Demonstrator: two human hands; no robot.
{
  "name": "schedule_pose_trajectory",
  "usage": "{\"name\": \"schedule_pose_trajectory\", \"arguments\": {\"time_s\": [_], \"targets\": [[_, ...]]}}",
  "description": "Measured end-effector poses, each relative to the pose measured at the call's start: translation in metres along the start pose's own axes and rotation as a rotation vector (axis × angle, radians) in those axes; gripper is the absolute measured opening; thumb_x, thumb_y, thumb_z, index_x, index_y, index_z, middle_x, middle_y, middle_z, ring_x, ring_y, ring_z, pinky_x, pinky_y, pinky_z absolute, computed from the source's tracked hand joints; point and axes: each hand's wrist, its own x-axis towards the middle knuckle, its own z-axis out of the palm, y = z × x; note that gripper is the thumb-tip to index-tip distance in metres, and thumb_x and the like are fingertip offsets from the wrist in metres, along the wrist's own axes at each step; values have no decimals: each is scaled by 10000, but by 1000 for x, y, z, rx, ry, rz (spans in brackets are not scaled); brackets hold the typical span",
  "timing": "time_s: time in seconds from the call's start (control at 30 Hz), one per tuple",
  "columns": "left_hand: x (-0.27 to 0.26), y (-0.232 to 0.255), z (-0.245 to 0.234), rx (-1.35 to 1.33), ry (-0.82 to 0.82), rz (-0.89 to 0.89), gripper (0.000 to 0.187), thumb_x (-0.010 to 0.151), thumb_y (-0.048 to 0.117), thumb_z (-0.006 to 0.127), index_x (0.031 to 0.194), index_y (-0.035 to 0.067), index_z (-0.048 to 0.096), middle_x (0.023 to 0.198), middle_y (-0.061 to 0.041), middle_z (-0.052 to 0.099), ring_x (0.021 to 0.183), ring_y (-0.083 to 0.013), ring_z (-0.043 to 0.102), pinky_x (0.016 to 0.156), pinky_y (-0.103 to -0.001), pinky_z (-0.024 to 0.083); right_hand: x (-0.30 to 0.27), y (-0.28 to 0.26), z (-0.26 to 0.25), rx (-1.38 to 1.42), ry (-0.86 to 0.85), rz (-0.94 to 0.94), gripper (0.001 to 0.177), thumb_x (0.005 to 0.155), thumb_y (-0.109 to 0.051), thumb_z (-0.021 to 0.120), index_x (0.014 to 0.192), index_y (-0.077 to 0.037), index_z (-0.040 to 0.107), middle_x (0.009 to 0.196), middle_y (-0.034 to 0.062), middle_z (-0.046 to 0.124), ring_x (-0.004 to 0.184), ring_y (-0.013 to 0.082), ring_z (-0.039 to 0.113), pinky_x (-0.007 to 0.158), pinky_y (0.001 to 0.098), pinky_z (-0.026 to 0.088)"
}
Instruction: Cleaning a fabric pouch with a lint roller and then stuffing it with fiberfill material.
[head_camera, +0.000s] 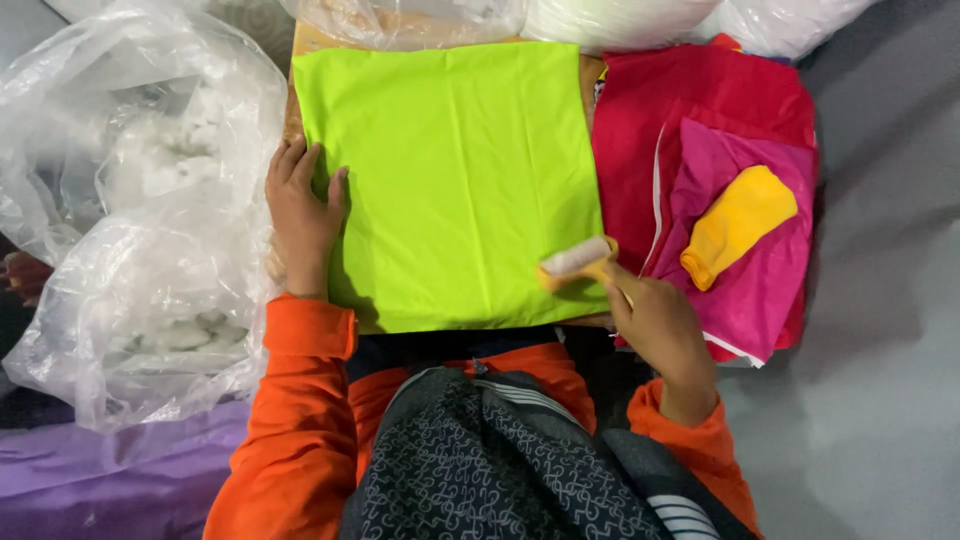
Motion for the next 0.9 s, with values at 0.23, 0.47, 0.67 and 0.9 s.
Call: {"name": "schedule_pose_trajectory", "arguments": {"time_s": [0.23, 0.47, 0.67, 0.9], "targets": [[-1, -5, 3, 27, 4, 10, 435, 924, 214, 881, 1248, -43, 746, 1306, -238, 666, 1313, -430, 547, 1135, -478, 403, 32, 13, 16, -109, 35, 4, 408, 1058, -356, 483, 1338, -158, 703, 829, 255, 738, 822, 447, 734, 711, 532, 590], [0, -1, 1, 21, 29, 36, 435, 888, 194, 888, 1222, -49, 750, 1263, -252, 680, 1268, -447, 583, 1106, -488, 447, 192, -32, 12, -8, 405, -180, 304, 1026, -294, 578, 1211, -121, 746, 981, 313, 665, 866, 525, 696, 732, 596, 574], [3, 4, -4, 17, 27, 34, 422, 884, 183, 876, 1208, -55, 750, 1243, -257, 685, 1243, -470, 594, 1077, -519, 468, 314, -8, 40, -8, 459, -349, 288, 1015, -285, 572, 1252, -215, 718, 905, 239, 737, 888, 488, 720, 758, 581, 581], [0, -3, 1, 22, 24, 36, 451, 876, 198, 892, 1225, -47, 746, 1272, -235, 676, 1266, -437, 585, 1084, -501, 463, 114, -9, 10, 9, 250, -176, 330, 1028, -266, 547, 1250, -119, 742, 870, 294, 712, 860, 519, 685, 720, 628, 537]]}}
